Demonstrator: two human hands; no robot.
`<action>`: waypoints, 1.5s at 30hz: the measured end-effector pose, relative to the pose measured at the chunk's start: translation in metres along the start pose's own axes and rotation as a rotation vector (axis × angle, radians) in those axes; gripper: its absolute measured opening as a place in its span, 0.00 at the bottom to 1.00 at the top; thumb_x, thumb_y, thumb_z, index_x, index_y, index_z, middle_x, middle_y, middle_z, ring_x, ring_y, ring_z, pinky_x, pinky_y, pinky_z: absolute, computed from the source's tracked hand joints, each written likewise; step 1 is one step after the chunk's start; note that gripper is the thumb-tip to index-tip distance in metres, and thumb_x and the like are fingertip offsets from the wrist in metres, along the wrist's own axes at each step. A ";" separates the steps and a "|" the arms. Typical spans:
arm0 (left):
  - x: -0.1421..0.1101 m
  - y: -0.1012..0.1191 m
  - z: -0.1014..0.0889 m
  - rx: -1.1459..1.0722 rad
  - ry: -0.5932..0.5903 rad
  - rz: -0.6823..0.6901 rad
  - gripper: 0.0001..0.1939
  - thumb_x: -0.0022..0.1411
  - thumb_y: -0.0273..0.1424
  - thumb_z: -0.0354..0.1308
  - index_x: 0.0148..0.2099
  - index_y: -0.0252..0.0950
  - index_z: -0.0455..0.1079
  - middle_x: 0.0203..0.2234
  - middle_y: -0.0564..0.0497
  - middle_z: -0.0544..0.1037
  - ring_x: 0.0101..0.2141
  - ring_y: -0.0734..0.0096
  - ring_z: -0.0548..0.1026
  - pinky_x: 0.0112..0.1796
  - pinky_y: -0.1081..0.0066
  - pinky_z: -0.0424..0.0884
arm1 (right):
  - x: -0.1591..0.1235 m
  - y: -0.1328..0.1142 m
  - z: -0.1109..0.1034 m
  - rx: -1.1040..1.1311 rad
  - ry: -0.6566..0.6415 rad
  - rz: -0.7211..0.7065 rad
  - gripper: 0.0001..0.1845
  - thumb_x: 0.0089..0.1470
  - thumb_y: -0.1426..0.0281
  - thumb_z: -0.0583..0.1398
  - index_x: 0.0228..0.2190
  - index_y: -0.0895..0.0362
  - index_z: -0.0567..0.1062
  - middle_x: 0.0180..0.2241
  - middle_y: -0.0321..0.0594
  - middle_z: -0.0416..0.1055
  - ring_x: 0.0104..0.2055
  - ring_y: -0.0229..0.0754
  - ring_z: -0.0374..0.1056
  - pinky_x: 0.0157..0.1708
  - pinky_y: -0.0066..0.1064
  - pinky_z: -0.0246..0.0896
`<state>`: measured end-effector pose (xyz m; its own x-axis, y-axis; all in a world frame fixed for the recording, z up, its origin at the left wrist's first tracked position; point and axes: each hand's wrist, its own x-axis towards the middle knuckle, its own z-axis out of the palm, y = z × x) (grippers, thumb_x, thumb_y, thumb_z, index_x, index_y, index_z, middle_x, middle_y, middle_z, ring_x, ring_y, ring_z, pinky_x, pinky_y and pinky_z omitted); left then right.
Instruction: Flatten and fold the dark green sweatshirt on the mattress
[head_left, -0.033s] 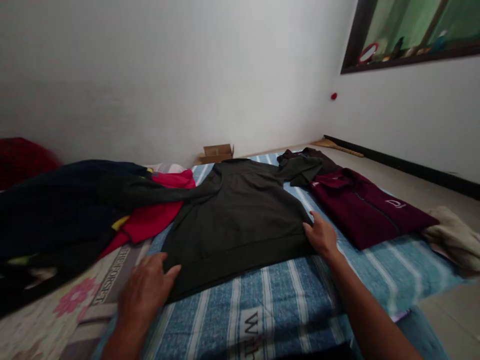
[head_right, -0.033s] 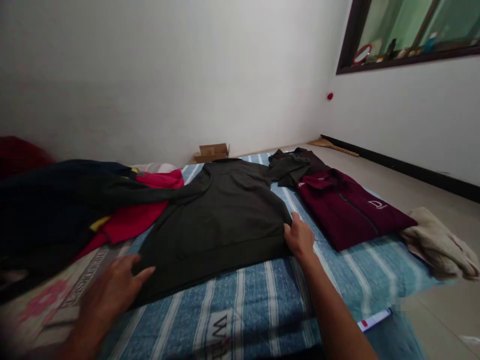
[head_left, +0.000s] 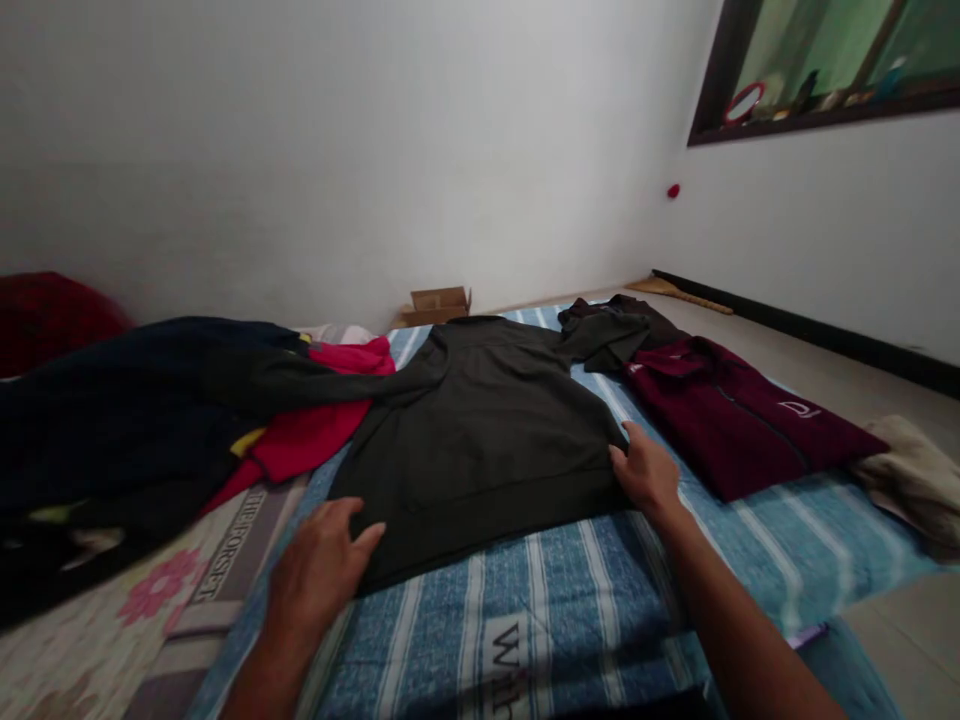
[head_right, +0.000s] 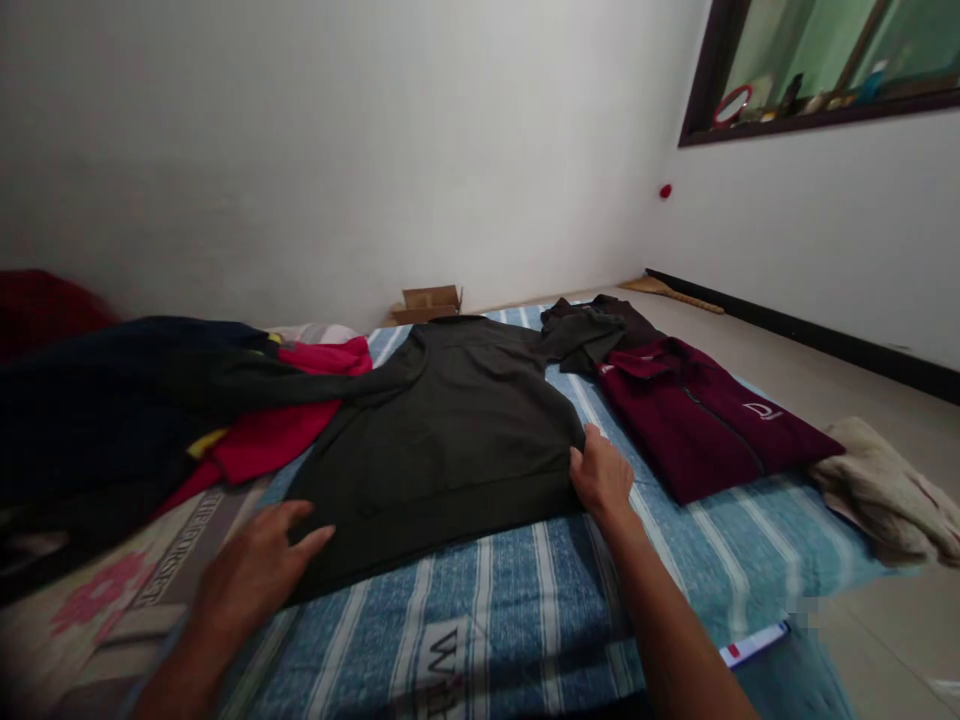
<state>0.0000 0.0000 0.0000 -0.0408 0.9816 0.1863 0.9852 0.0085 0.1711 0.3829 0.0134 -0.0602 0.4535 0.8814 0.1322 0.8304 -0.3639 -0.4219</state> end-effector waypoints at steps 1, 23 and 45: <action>-0.003 0.015 0.004 -0.065 -0.043 0.077 0.14 0.54 0.37 0.52 0.41 0.36 0.68 0.40 0.45 0.74 0.42 0.60 0.72 0.42 0.65 0.67 | -0.005 -0.005 -0.004 -0.081 0.024 -0.052 0.20 0.55 0.65 0.53 0.49 0.58 0.67 0.37 0.48 0.70 0.39 0.49 0.67 0.36 0.36 0.57; -0.018 0.079 0.033 -0.177 -0.486 0.486 0.03 0.52 0.26 0.51 0.31 0.37 0.65 0.31 0.52 0.68 0.34 0.71 0.68 0.32 0.74 0.60 | -0.062 -0.067 -0.001 -0.088 -0.461 -0.903 0.09 0.53 0.76 0.52 0.28 0.57 0.71 0.36 0.40 0.67 0.40 0.41 0.60 0.38 0.29 0.54; 0.006 0.088 0.032 -0.292 -0.463 0.549 0.07 0.57 0.30 0.50 0.28 0.36 0.67 0.27 0.52 0.71 0.30 0.72 0.70 0.31 0.73 0.63 | -0.009 0.028 -0.003 0.169 0.074 -0.074 0.20 0.52 0.62 0.54 0.44 0.60 0.70 0.37 0.46 0.72 0.39 0.47 0.68 0.38 0.36 0.61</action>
<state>0.0922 0.0125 -0.0150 0.5774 0.8109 -0.0947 0.7580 -0.4894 0.4313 0.4033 -0.0062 -0.0703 0.4211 0.8772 0.2307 0.7989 -0.2383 -0.5522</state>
